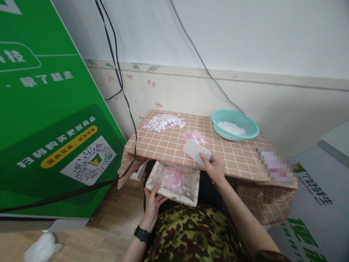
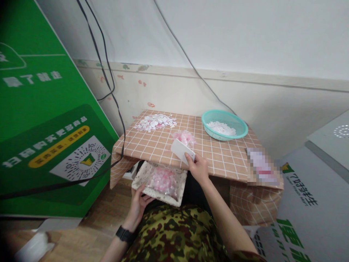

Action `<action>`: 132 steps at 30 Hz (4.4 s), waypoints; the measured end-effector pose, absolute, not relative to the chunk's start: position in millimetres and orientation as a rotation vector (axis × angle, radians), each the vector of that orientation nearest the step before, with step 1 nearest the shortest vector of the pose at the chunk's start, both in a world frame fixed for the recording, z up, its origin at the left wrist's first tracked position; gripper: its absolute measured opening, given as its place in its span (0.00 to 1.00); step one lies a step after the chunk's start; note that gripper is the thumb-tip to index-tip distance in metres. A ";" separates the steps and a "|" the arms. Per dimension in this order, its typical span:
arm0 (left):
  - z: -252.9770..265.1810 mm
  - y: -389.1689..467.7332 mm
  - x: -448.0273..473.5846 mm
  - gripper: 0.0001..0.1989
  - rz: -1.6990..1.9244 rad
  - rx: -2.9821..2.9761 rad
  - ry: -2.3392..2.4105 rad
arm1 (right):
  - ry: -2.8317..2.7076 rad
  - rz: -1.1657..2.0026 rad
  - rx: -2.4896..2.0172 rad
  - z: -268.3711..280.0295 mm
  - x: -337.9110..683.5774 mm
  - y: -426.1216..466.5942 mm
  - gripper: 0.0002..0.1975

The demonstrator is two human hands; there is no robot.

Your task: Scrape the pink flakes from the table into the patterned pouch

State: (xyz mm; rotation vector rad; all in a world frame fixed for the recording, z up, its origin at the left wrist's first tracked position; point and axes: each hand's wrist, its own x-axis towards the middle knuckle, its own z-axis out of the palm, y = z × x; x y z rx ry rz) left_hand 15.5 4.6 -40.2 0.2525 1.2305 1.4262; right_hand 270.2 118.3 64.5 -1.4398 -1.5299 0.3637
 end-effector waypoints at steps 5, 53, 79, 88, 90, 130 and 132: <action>-38.4 4.7 16.0 0.29 1.433 0.243 1.221 | -1.452 0.369 -1.464 61.9 269.0 122.0 0.25; -26.7 6.2 13.4 0.28 1.441 0.247 1.266 | -1.553 0.914 -1.198 74.1 262.5 155.4 0.23; -38.3 7.3 11.6 0.26 1.427 0.250 1.231 | -1.448 0.292 -1.520 73.5 281.8 160.5 0.28; -32.5 6.2 12.1 0.30 1.408 0.266 1.240 | -1.574 0.142 -1.567 79.5 267.2 162.4 0.26; -33.2 6.5 12.0 0.30 1.411 0.259 1.246 | -1.595 0.180 -1.546 78.4 266.2 165.8 0.26; -35.2 5.9 11.9 0.26 1.431 0.234 1.228 | -1.655 0.277 -1.516 86.1 253.9 179.7 0.24; -37.2 5.8 11.4 0.26 1.430 0.245 1.222 | -1.669 0.324 -1.495 85.8 252.9 178.4 0.24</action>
